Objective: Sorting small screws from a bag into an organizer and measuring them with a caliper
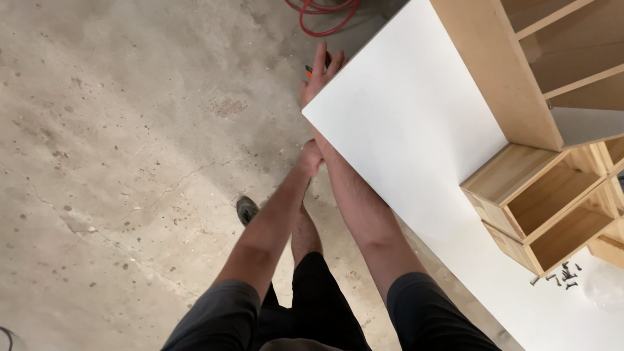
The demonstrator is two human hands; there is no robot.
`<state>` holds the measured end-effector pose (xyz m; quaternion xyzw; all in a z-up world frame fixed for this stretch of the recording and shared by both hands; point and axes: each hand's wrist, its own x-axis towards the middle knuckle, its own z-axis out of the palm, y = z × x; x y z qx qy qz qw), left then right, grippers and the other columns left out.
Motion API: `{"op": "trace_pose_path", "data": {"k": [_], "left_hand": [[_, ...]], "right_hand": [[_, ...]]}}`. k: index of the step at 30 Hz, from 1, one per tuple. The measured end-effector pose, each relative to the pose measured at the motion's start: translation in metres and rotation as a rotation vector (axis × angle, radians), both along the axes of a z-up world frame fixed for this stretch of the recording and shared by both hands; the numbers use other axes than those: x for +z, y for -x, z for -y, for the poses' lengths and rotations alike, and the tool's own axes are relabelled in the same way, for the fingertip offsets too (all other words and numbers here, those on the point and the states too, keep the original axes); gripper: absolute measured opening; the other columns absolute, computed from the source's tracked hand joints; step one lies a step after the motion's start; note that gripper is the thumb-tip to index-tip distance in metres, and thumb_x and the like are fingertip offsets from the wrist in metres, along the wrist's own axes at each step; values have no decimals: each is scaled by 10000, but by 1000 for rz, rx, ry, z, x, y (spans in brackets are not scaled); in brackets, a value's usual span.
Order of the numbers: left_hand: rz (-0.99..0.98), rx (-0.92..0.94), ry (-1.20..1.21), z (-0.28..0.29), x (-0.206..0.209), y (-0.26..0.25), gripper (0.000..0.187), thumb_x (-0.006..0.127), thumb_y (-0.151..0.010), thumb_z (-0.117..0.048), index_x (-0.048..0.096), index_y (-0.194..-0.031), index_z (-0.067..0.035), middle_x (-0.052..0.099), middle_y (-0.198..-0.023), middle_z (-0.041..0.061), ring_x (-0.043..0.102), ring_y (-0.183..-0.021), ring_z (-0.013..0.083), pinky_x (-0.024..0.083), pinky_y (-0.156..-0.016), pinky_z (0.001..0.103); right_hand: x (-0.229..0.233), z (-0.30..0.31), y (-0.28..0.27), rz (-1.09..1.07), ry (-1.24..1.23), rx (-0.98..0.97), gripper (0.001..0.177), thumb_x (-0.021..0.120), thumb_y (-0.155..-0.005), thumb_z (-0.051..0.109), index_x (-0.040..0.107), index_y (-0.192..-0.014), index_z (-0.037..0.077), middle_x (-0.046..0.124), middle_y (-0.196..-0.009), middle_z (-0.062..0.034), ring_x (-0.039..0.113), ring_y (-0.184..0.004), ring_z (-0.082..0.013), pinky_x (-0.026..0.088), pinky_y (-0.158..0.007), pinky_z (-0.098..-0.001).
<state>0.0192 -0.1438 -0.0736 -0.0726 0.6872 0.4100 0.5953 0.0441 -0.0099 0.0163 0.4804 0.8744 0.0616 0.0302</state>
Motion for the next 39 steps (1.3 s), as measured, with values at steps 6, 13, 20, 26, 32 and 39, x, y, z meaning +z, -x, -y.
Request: {"op": "trace_pose_path", "data": {"k": [6,13,20,26,32,39], "left_hand": [[115,-8,40,22,-24,-44,312,470,-995,-266,511,-1258,-103,492,-1256,92,463,-1166,231,418,-961,340],[175,-12,97,52,-36,-68,209,470,-958,-238,488,-1116,-103,440,-1077,81,405,-1004,208,357,-842,356],[204,6,156,72,-66,-90,120,470,-920,-210,466,-974,-103,389,-898,69,347,-842,186,296,-722,372],[228,34,183,93,-61,-102,93,469,-888,-185,446,-853,-103,345,-745,59,297,-703,166,244,-620,385],[233,29,196,138,-39,-105,132,469,-861,-165,430,-752,-102,308,-617,50,256,-587,150,201,-534,396],[-223,-864,-53,262,-36,-109,177,458,-892,-44,449,-722,-88,451,-657,59,360,-554,170,269,-514,373]], "right_hand": [[-97,-39,-4,-463,106,-236,972,1042,-577,407,425,-1246,66,651,-1015,-92,657,-902,-265,527,-795,-382],[-90,-47,4,-702,30,-62,480,781,-800,429,424,-900,123,434,-649,-19,435,-510,-211,368,-462,-387],[18,58,84,-490,513,243,401,764,-865,269,531,-1126,73,628,-759,22,601,-592,-92,537,-527,-256],[137,135,42,-532,867,384,1184,843,-797,404,101,-1640,28,577,-1270,-311,748,-887,-390,602,-822,-508],[233,53,-35,-503,560,209,1350,809,-798,775,-93,-1636,223,460,-1497,-252,590,-935,-128,588,-632,-252],[207,-49,-93,-401,383,60,1390,1093,-751,545,121,-1607,40,315,-1608,-194,432,-1429,-366,474,-1123,-428]]}}
